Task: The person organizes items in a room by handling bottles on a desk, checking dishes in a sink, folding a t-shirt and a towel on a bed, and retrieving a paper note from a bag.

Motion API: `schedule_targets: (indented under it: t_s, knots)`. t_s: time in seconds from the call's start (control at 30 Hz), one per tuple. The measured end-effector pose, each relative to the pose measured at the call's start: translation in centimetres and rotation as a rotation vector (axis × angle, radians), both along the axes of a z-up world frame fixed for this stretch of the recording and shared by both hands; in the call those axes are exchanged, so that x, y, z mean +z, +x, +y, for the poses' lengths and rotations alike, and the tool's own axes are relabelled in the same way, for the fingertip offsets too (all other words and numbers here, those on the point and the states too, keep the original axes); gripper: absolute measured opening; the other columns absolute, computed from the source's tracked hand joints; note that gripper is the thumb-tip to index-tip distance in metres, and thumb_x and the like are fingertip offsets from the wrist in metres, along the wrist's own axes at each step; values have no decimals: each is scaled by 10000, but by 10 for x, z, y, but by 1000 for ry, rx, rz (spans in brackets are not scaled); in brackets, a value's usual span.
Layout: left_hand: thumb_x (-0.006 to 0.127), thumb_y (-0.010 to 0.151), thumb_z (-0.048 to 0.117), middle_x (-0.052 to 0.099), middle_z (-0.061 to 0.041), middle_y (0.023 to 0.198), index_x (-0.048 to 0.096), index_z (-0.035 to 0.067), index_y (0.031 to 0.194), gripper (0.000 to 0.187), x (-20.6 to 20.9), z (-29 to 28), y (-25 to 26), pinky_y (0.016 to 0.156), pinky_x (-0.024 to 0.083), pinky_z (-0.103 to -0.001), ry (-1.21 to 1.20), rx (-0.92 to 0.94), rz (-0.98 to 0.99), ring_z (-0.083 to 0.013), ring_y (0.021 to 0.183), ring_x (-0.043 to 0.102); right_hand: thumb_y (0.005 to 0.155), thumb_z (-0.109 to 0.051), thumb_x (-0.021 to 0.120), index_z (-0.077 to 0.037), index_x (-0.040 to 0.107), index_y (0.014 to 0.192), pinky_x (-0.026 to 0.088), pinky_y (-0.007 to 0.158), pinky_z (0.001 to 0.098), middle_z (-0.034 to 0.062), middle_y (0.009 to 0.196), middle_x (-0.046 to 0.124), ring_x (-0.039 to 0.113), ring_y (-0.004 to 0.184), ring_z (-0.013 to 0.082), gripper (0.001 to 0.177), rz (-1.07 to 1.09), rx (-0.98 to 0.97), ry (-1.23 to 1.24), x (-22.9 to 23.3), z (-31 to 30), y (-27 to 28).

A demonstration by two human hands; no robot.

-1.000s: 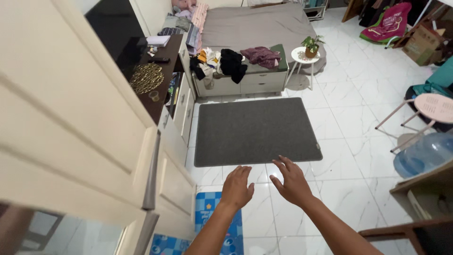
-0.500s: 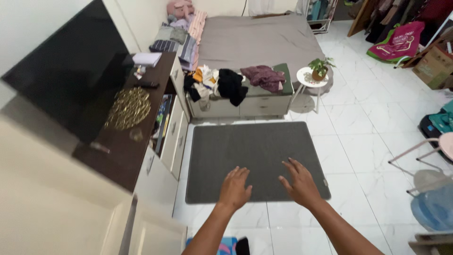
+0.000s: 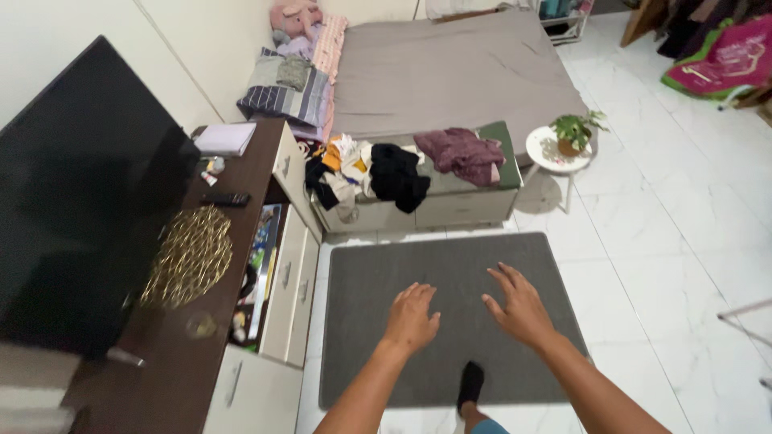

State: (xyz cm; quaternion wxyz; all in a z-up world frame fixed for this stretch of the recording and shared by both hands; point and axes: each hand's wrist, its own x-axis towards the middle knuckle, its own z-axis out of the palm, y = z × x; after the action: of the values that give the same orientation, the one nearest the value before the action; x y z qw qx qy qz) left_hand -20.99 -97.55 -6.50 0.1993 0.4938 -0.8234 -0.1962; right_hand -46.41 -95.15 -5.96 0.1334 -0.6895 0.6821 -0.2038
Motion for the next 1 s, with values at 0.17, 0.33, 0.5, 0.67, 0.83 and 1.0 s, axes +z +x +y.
schedule_targets:
  t_s: [0.17, 0.33, 0.5, 0.67, 0.83, 1.0]
  knots:
    - [754, 840, 189, 584, -159, 1414, 599, 26, 1339, 547, -13, -122, -36, 1170, 333, -474, 38, 55, -3, -354, 1396, 457, 913, -377, 671, -158, 495, 1453, 328, 1176, 483, 121, 1585, 385, 345, 1471, 351, 608, 31, 45, 57, -6, -124, -38]
    - [743, 849, 179, 593, -160, 1422, 625, 29, 1322, 510, -9, -219, -64, 1182, 342, -466, 33, 125, 35, -353, 1397, 468, 900, -352, 691, -138, 498, 1448, 343, 1171, 486, 150, 1556, 411, 381, 1445, 365, 618, 32, 110, 28, 10, -233, -57]
    - [753, 839, 171, 614, -168, 1382, 632, 8, 1296, 500, -20, -315, -62, 1159, 345, -476, 43, 135, 27, -356, 1370, 487, 891, -321, 687, -154, 502, 1442, 364, 1153, 487, 135, 1558, 418, 398, 1422, 362, 605, -3, 102, 114, 12, -329, -53]
    - [760, 827, 165, 651, -158, 1322, 672, 20, 1229, 436, -46, -422, -46, 1139, 379, -456, 75, 182, 34, -344, 1326, 530, 897, -341, 697, -141, 505, 1444, 397, 1143, 471, 143, 1517, 461, 461, 1388, 359, 613, -8, 153, 97, -23, -441, -48]
    - [758, 816, 163, 683, -145, 1257, 688, 33, 1207, 418, -62, -535, -12, 1091, 440, -438, 176, 219, 3, -330, 1249, 584, 872, -313, 709, -118, 509, 1432, 404, 1124, 470, 158, 1515, 463, 480, 1363, 366, 626, 0, 141, 143, -49, -563, -22]
    - [777, 795, 148, 689, -181, 1248, 701, 5, 1183, 421, -86, -628, 13, 1030, 473, -451, 167, 282, 51, -364, 1190, 617, 845, -258, 714, -74, 540, 1405, 436, 1105, 459, 204, 1452, 533, 516, 1338, 389, 615, -68, 178, 107, -75, -662, 3]
